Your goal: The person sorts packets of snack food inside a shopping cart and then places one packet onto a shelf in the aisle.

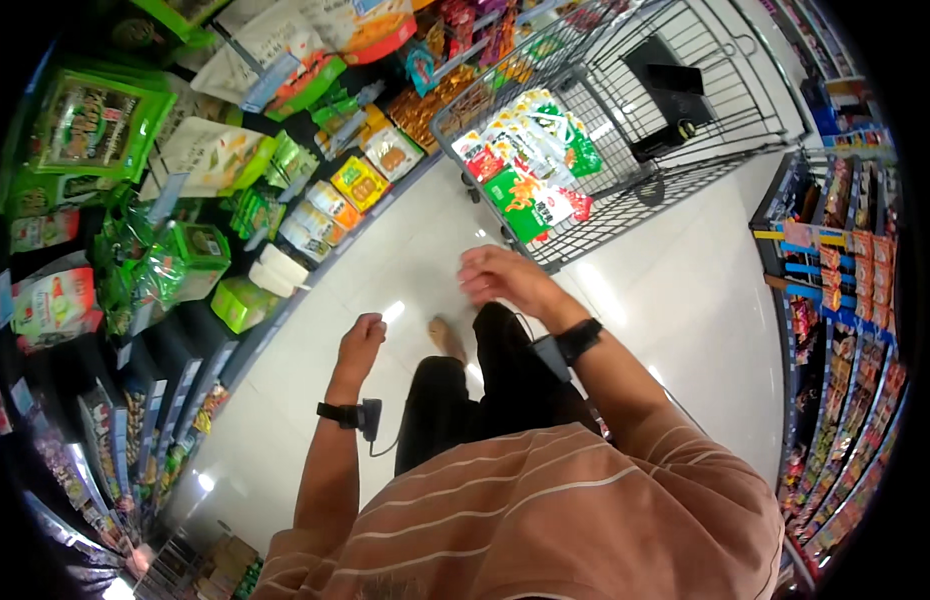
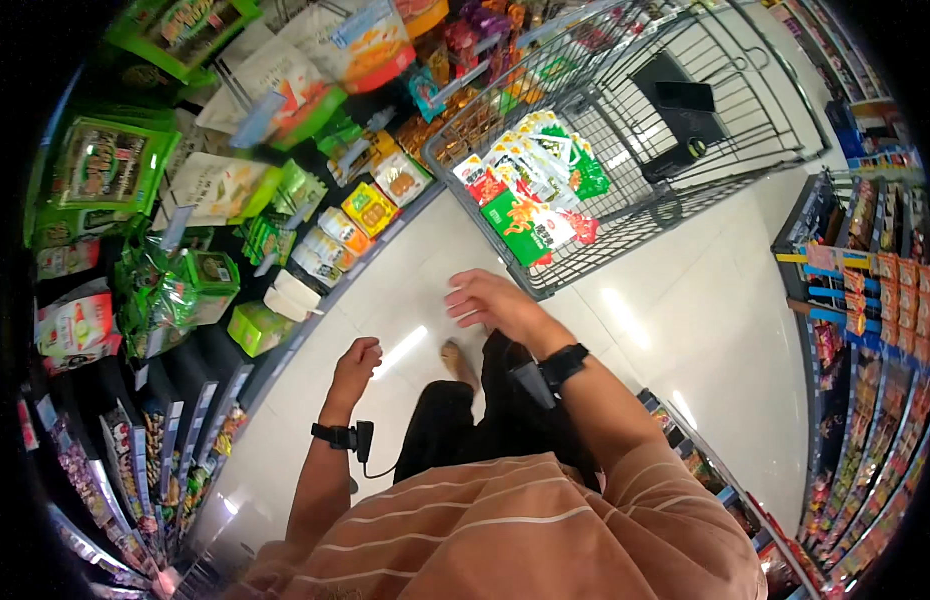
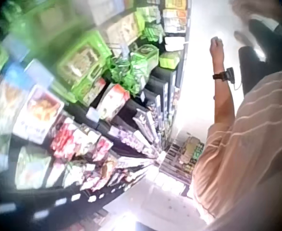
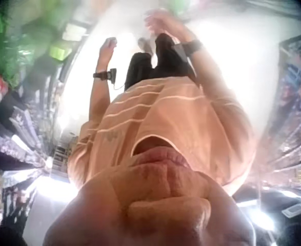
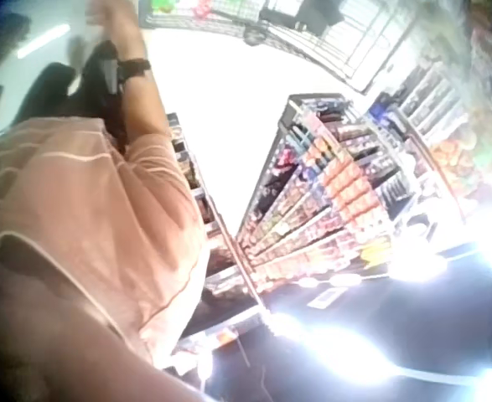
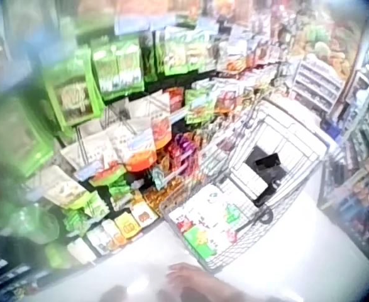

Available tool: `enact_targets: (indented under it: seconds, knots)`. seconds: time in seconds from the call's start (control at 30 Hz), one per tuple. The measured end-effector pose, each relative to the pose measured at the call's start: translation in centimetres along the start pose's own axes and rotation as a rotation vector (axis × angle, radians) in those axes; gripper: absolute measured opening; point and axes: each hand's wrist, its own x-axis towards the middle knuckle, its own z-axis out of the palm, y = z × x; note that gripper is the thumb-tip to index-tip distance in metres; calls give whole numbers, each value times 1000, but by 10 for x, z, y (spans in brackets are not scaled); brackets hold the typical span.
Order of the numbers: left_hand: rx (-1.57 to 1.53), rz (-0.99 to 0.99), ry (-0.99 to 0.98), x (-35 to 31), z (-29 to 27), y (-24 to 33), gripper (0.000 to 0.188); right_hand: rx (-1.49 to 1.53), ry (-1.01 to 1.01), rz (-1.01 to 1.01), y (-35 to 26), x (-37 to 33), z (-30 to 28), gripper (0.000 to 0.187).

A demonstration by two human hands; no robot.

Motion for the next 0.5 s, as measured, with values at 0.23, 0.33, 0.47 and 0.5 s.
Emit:
enact_targets:
  seconds: [0.23, 0.33, 0.47, 0.5]
  knots:
    - [270, 311, -128, -23, 19, 33, 32, 108, 269, -286, 11, -116, -44, 30]
    - [395, 401, -193, -27, 26, 34, 34, 167, 397, -293, 33, -155, -51, 30]
    - [440, 386, -252, -34, 31, 49, 36, 184, 414, -321, 48, -189, -56, 31]
    - [445, 385, -254, -37, 33, 53, 36, 189, 414, -321, 49, -195, -59, 31]
